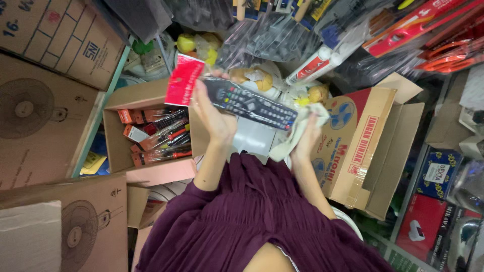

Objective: The person cleans various hardware items, including a soldering iron and a remote control, by wiping them with a cloth while taking them from or putting them into boxes in a storage area.

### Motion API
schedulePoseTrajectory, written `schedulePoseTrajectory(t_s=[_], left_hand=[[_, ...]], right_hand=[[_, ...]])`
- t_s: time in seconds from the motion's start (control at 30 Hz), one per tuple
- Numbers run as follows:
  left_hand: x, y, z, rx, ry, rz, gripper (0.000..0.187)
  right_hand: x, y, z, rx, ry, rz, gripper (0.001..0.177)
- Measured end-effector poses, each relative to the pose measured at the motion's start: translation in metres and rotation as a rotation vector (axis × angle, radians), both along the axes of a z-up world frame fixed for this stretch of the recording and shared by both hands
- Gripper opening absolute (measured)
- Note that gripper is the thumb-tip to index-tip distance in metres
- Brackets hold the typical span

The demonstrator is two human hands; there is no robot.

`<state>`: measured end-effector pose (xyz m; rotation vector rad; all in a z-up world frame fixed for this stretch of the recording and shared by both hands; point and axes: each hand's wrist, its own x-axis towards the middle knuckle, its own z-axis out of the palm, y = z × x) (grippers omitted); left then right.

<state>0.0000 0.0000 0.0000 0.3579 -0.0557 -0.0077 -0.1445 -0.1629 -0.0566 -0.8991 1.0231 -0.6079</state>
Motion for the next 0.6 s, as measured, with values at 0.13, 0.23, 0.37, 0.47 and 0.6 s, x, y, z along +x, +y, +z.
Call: schedulePoseTrajectory(t_s=[0.13,0.23,0.37,0.47,0.6], left_hand=[[0.002,0.019,0.018,0.083,0.030,0.028,0.038],[-0.007,0.011,0.015,0.144,-0.026,-0.019,0.044],[-0.037,-0.016,0.004,0.294,-0.030,-0.248,0.051],[-0.061,-0.023,0.005,0.306,0.009,-0.368,0.048],[-0.047,-0.001,0.018,0.221,0.027,-0.416,0.057]], right_hand=[[-0.009,-0.012,0.032,-0.683,-0.547,-0.160,0.067],[-0.014,0.009,0.058,-0.941,-0.649,-0.089,0.070],[-0.002,0.047,0.076,-1.362,-0.590,0.092,0.070],[0.030,0.059,0.062,-1.706,-0.291,0.287,0.060],[0.036,0.056,0.024,-1.666,-0.292,0.467,0.055]])
